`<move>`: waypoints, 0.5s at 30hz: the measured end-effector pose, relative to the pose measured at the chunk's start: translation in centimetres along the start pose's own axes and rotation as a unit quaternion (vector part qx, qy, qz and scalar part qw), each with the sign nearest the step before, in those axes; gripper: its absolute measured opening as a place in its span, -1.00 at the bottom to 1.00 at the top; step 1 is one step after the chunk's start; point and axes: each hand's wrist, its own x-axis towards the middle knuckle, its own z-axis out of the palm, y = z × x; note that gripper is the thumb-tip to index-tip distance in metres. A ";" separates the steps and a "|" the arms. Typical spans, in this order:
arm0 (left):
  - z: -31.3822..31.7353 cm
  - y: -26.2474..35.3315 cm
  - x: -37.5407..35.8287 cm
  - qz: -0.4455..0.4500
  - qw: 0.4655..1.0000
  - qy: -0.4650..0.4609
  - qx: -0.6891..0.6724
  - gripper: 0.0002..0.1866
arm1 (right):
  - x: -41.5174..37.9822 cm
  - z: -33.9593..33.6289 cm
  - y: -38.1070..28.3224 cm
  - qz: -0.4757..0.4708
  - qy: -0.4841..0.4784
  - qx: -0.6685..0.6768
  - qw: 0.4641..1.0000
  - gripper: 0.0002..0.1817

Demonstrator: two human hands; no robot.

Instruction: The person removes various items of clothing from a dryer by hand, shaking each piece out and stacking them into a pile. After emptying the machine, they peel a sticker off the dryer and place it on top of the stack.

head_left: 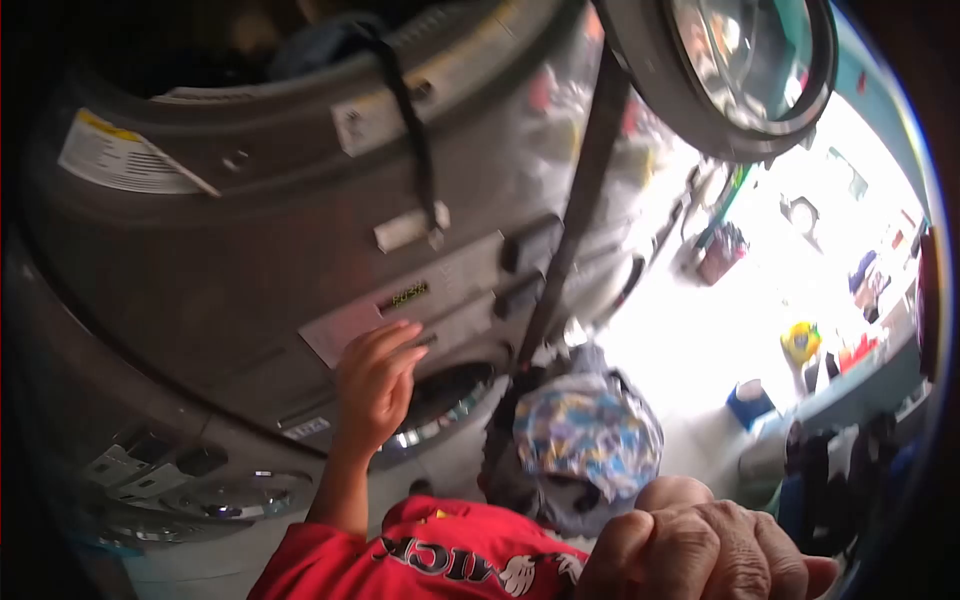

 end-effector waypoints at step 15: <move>-9.4 -7.6 1.2 0.048 0.981 0.038 0.185 -0.73 | 27.0 -26.2 19.0 0.100 -0.228 -0.897 0.366 -0.40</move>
